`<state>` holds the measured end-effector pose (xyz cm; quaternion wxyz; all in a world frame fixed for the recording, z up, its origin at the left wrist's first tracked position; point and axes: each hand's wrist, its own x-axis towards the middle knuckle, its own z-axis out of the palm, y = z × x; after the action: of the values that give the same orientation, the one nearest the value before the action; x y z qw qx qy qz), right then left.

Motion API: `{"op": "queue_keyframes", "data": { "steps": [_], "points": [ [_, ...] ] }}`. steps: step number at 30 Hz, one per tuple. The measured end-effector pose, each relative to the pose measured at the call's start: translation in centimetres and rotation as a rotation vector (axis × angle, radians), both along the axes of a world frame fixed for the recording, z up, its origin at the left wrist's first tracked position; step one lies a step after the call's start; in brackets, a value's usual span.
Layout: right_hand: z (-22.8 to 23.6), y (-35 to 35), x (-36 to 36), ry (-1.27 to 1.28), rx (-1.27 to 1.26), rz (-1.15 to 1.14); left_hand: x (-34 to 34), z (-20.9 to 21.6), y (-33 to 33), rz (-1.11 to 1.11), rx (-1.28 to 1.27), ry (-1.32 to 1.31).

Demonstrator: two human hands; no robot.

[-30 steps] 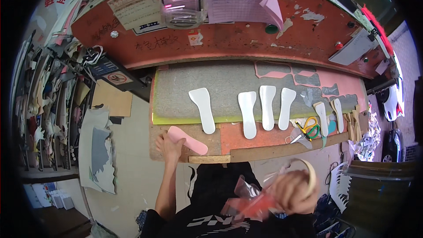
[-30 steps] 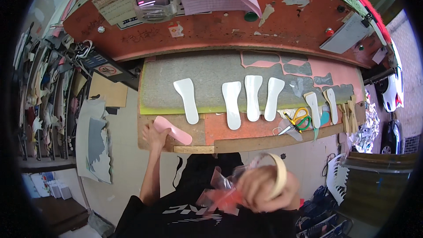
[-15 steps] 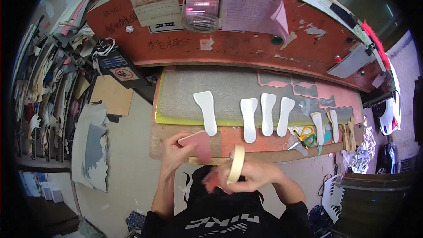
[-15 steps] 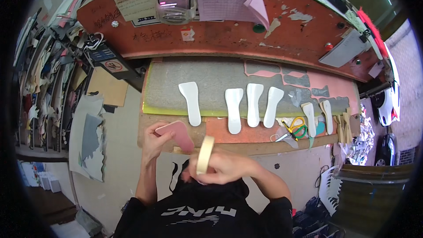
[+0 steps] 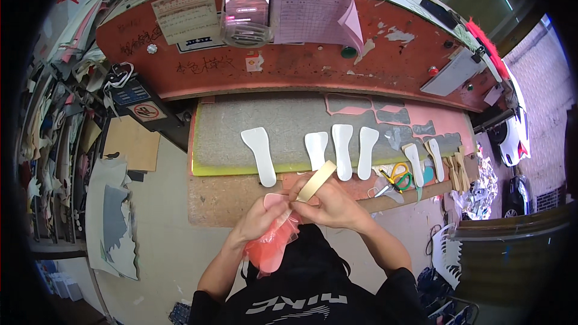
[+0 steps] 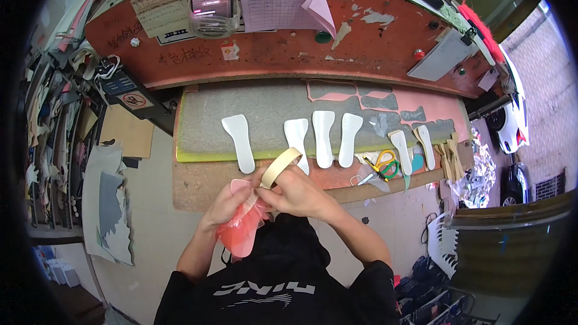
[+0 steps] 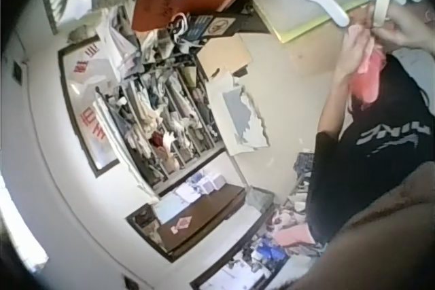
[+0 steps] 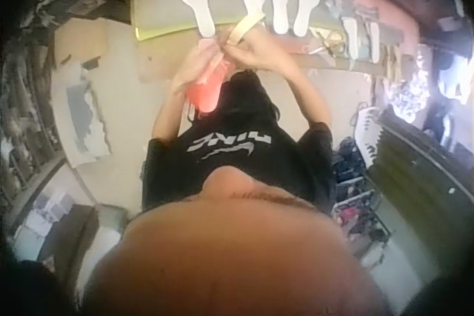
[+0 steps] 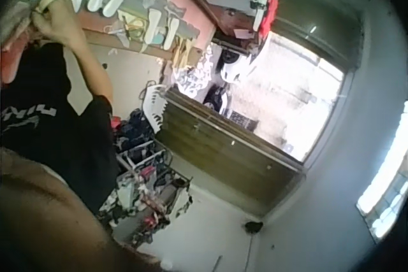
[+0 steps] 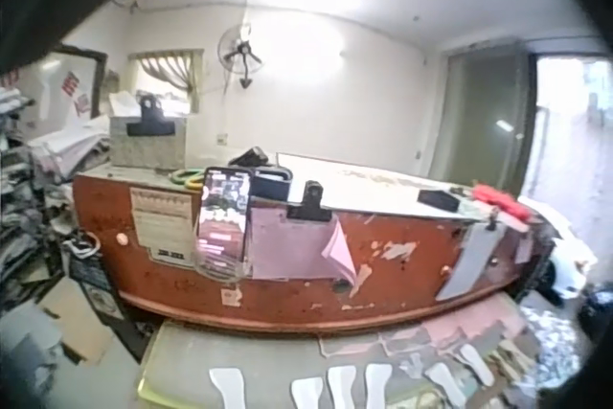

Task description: The person assembles shoe insoles by applying adhesive tape to pink foam pieces and attaching them to white insole bases. They then mark the white insoles with a yellow pen and bundle the finished components together with a rubber band.

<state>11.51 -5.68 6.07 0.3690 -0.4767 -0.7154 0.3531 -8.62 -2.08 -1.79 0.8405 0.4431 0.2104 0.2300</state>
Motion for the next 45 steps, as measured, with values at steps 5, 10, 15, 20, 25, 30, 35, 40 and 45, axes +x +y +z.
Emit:
{"op": "queue_keyframes", "data": {
  "steps": [5, 10, 15, 20, 25, 30, 35, 40, 45],
  "points": [
    [0.1, -0.1, 0.4, -0.024, -0.136, -0.045, -0.1, 1.3, 0.0, -0.111, 0.165, 0.176],
    [0.4, -0.1, 0.9, -0.046, -0.195, -0.038, -0.4, 3.1, 0.7, -0.236, 0.242, 0.311],
    [-0.7, 0.2, 1.4, -0.053, -0.285, -0.007, -0.4, 3.3, 0.7, -0.294, 0.256, 0.441],
    [-4.9, -1.2, -1.2, -0.639, 0.716, -0.131, -0.7, -1.3, -0.1, -0.032, 0.091, 0.167],
    [-6.0, -2.0, -2.1, -0.668, 0.804, -0.048, 1.0, -1.2, -0.6, 0.144, -0.130, 0.041],
    [-5.7, -2.7, -2.2, -0.476, 0.678, 0.097, 1.7, -1.4, -0.1, 0.286, -0.379, -0.058],
    [-3.9, -4.3, -2.2, -0.340, 0.314, 0.366, 1.4, -1.4, 1.5, 0.452, -0.353, -0.052],
    [1.6, -7.6, -0.1, 0.388, -0.392, 0.945, -1.3, -2.4, 6.2, 0.682, -0.323, 0.060],
    [2.2, -4.4, 3.2, 0.678, -0.172, 0.807, 0.4, 0.1, 4.4, 0.437, -0.208, 0.177]
  ]
}}
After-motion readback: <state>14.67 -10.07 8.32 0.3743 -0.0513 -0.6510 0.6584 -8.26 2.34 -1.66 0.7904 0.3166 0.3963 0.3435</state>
